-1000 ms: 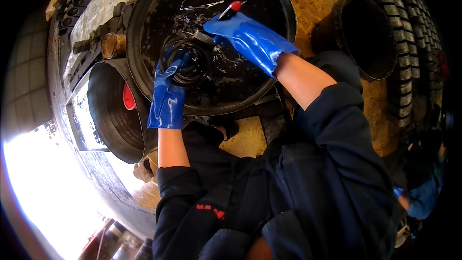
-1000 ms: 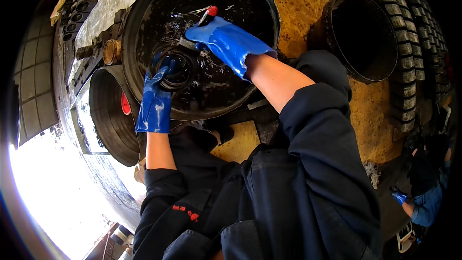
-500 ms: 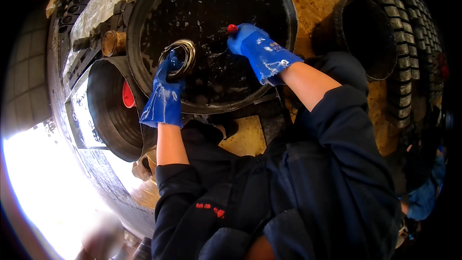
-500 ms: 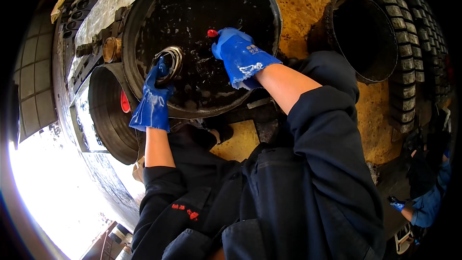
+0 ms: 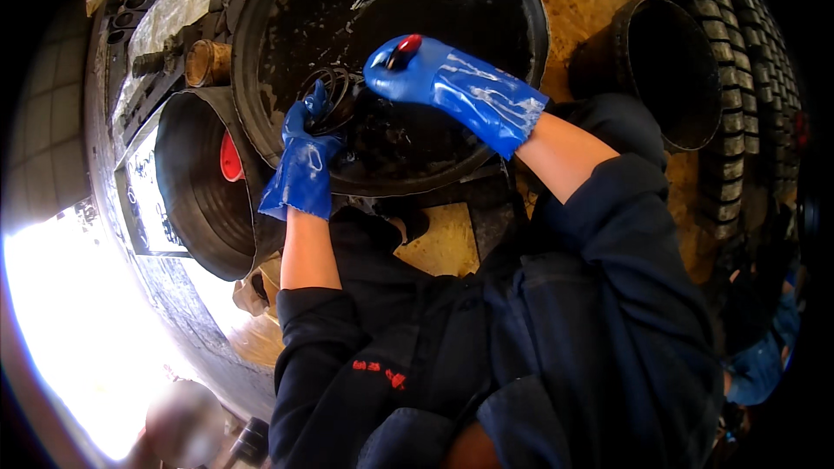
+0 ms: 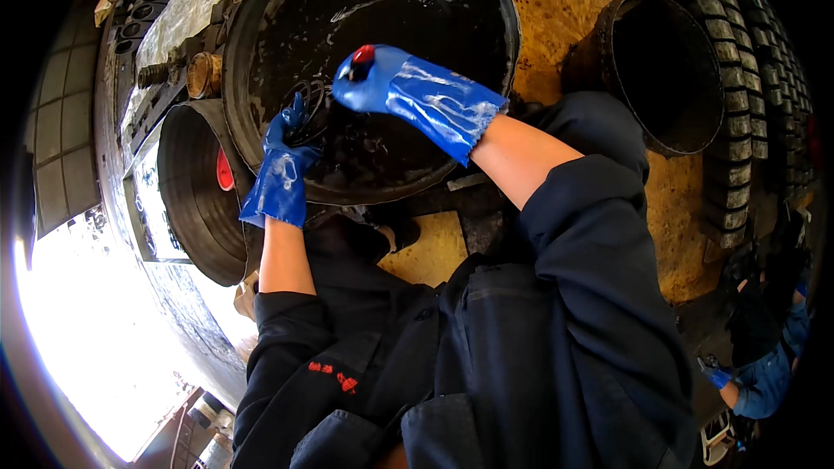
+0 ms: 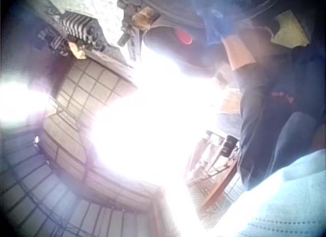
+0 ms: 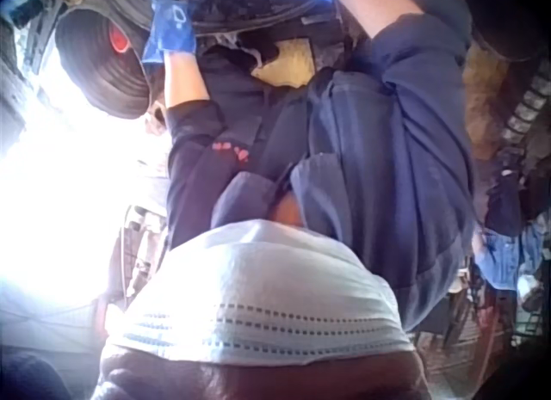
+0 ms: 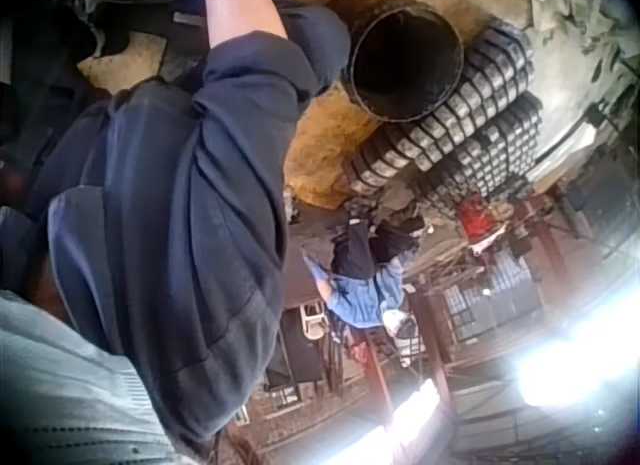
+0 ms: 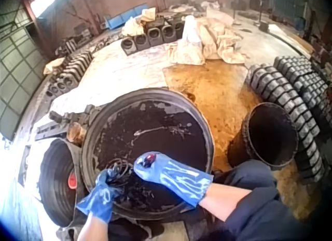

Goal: The person cleans several metal rings and components by scrubbing them with a brush in a bucket of liquid, then dipping them into another bucket of fluid.

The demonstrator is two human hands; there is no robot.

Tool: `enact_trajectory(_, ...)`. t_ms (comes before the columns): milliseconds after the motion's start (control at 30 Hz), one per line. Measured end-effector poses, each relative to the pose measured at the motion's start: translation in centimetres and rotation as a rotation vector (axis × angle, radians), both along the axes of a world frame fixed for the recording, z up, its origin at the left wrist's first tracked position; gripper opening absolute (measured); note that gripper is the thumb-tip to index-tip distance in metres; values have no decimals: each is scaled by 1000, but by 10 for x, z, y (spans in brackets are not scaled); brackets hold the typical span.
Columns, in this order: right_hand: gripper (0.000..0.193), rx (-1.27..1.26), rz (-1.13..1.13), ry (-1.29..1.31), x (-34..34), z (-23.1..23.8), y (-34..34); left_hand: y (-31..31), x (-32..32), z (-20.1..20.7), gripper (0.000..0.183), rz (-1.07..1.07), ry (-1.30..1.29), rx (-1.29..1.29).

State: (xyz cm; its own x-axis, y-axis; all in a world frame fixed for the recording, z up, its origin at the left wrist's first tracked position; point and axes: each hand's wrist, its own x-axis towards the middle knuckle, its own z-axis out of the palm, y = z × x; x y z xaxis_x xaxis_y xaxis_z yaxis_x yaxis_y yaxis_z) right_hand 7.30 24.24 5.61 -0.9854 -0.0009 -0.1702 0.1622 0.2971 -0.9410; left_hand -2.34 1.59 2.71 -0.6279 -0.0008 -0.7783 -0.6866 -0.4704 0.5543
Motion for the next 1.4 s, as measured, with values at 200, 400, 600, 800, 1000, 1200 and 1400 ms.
enact_trajectory(200,27,-135,-47,-47,-14,-22,0,-13,-11,0,28,35,-16,-2)
enact_trajectory(400,22,-522,-109,365,-8,-39,-6,8,-10,1,27,-46,-52,97)
enact_trajectory(600,28,294,-353,-282,-1,-43,17,7,-9,-34,30,-119,-44,-44)
enact_trajectory(800,32,203,-295,-365,-12,5,25,9,9,-60,31,-256,-205,32)
enact_trajectory(1000,31,126,-325,-347,-7,35,34,27,34,-28,33,-772,155,50)
enact_trajectory(1200,32,156,-333,-345,7,38,34,-11,44,-28,49,-1485,844,-606)
enact_trajectory(1400,32,210,-339,-378,1,27,38,41,58,12,39,-1796,745,-1177)
